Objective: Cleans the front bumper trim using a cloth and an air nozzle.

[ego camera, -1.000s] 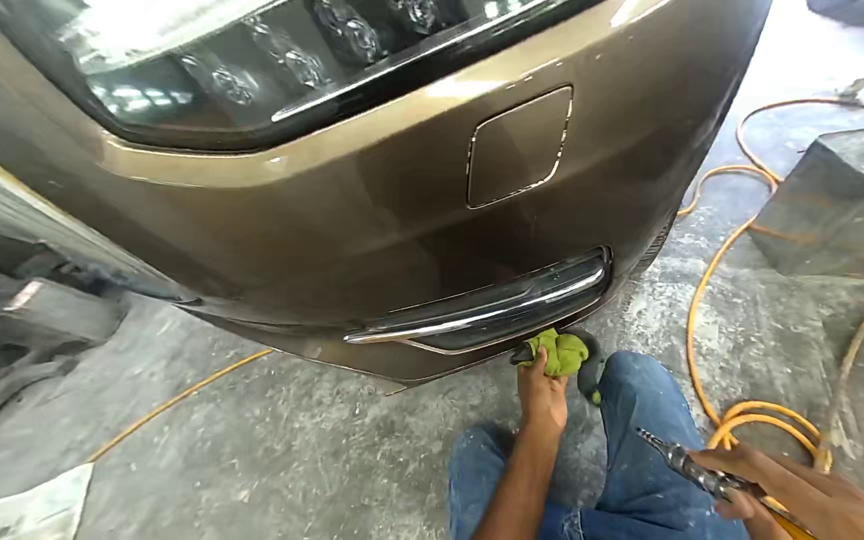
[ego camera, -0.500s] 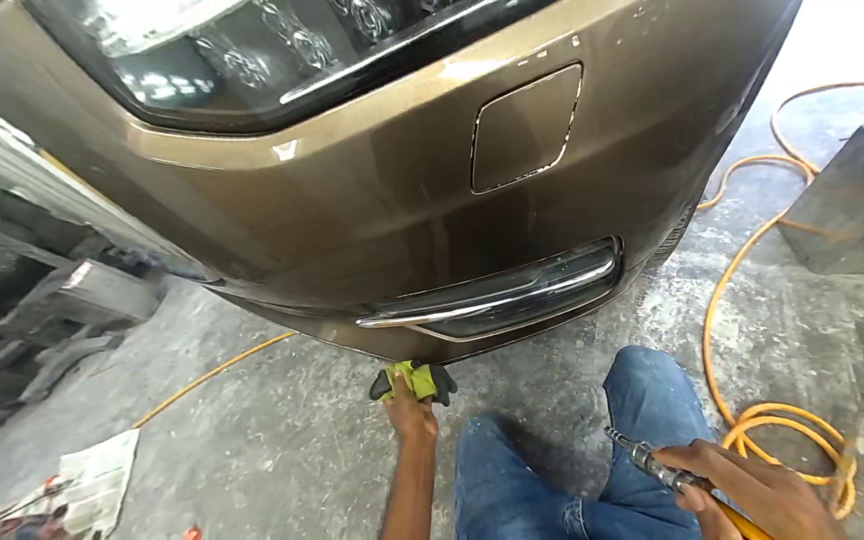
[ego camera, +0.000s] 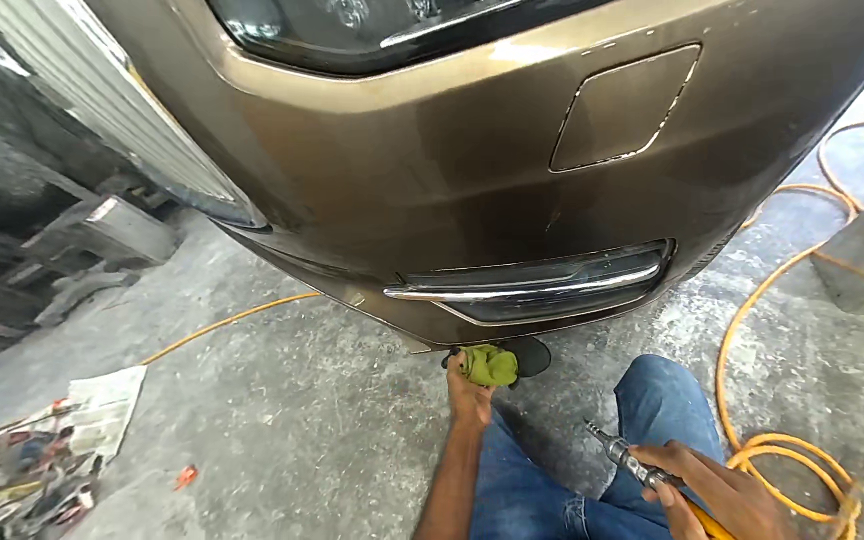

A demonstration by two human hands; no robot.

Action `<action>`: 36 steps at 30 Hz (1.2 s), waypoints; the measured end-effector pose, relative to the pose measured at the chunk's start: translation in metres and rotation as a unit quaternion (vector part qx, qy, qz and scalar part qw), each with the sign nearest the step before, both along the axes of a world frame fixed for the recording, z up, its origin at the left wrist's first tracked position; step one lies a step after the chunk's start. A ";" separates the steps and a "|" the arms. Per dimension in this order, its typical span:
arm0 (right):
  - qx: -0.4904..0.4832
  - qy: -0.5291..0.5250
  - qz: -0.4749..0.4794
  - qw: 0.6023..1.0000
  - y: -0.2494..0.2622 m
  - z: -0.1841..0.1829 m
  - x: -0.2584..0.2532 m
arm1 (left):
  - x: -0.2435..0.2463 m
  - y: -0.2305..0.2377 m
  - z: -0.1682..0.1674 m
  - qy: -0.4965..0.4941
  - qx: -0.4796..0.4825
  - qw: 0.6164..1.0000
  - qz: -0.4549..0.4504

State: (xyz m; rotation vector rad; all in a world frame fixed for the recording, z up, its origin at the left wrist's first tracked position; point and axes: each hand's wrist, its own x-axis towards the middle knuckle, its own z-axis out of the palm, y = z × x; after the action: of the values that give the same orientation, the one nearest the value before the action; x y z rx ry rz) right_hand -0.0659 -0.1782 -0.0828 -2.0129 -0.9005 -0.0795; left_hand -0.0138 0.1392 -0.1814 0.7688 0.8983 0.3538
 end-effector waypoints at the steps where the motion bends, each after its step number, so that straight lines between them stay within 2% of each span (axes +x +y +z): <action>1: -0.005 0.006 0.000 1.000 0.001 -0.003 -0.001 | -0.002 0.007 -0.003 0.012 0.012 1.000 -0.003; 7: -0.012 0.014 0.020 1.000 0.008 -0.008 0.000 | -0.001 0.022 -0.027 0.057 0.101 0.993 -0.013; 17: 0.000 0.008 0.015 1.000 0.011 -0.008 0.004 | 0.006 0.006 -0.027 0.061 0.131 0.989 0.040; 26: 0.012 0.008 0.030 0.999 0.017 -0.008 0.005 | 0.026 -0.040 -0.025 0.028 0.144 0.986 0.083; 33: 0.008 0.014 0.015 1.000 0.013 -0.010 0.001 | 0.042 -0.075 -0.021 0.025 0.124 0.988 0.084; 36: 0.006 0.018 0.014 1.000 0.013 -0.009 0.001 | 0.045 -0.095 -0.016 0.030 0.128 0.990 0.054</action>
State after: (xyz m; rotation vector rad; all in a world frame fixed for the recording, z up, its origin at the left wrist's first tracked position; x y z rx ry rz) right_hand -0.0651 -0.1649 -0.0923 -1.9850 -0.9034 -0.0338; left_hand 0.0311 0.0440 -0.1977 0.9739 0.9647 0.5511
